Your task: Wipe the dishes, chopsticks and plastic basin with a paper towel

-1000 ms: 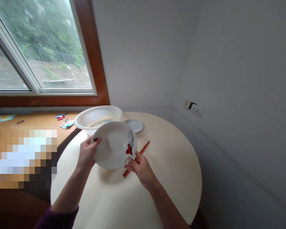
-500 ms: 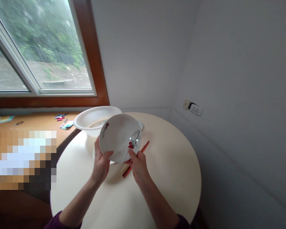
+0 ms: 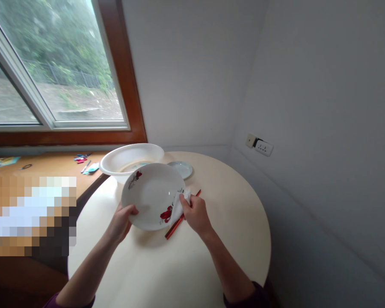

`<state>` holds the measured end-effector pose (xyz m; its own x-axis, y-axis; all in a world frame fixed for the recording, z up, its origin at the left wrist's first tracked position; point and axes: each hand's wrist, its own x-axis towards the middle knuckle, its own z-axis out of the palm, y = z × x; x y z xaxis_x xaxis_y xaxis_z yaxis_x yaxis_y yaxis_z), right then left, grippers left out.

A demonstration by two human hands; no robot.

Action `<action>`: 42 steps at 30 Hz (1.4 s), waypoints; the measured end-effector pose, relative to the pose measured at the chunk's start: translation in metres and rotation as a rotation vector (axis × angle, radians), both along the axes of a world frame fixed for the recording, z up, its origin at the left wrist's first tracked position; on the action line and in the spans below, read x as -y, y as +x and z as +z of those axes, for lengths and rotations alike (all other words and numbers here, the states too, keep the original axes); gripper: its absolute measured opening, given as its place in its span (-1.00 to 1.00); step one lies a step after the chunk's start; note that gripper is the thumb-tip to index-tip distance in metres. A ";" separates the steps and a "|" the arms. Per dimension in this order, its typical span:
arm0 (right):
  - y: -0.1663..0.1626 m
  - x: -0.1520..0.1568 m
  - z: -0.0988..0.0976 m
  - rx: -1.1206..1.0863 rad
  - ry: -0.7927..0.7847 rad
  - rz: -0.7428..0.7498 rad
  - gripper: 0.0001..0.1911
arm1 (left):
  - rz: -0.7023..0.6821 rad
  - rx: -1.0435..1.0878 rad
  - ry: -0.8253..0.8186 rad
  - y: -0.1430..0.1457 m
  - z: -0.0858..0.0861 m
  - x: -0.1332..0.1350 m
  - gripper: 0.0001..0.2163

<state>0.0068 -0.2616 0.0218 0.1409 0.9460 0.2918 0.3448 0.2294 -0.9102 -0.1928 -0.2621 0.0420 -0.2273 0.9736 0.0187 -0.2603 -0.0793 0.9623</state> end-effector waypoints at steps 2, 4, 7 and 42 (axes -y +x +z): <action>0.001 0.003 0.003 0.025 0.040 -0.031 -0.45 | -0.025 0.033 -0.059 -0.002 0.005 0.001 -0.76; 0.002 0.004 0.005 0.030 0.070 -0.054 -0.45 | -0.049 0.049 -0.113 -0.005 0.006 0.002 -0.78; 0.007 0.004 0.009 0.026 0.087 -0.054 -0.47 | -0.101 0.044 -0.169 -0.009 0.006 0.004 -0.82; -0.002 0.015 0.017 0.011 -0.134 -0.056 -0.54 | -0.010 0.375 -0.036 0.032 -0.005 0.015 -0.59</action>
<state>0.0050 -0.2770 0.0389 0.1920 0.9674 0.1654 0.3640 0.0864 -0.9274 -0.1612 -0.2772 0.0374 -0.2026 0.9743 -0.0984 -0.5956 -0.0429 0.8021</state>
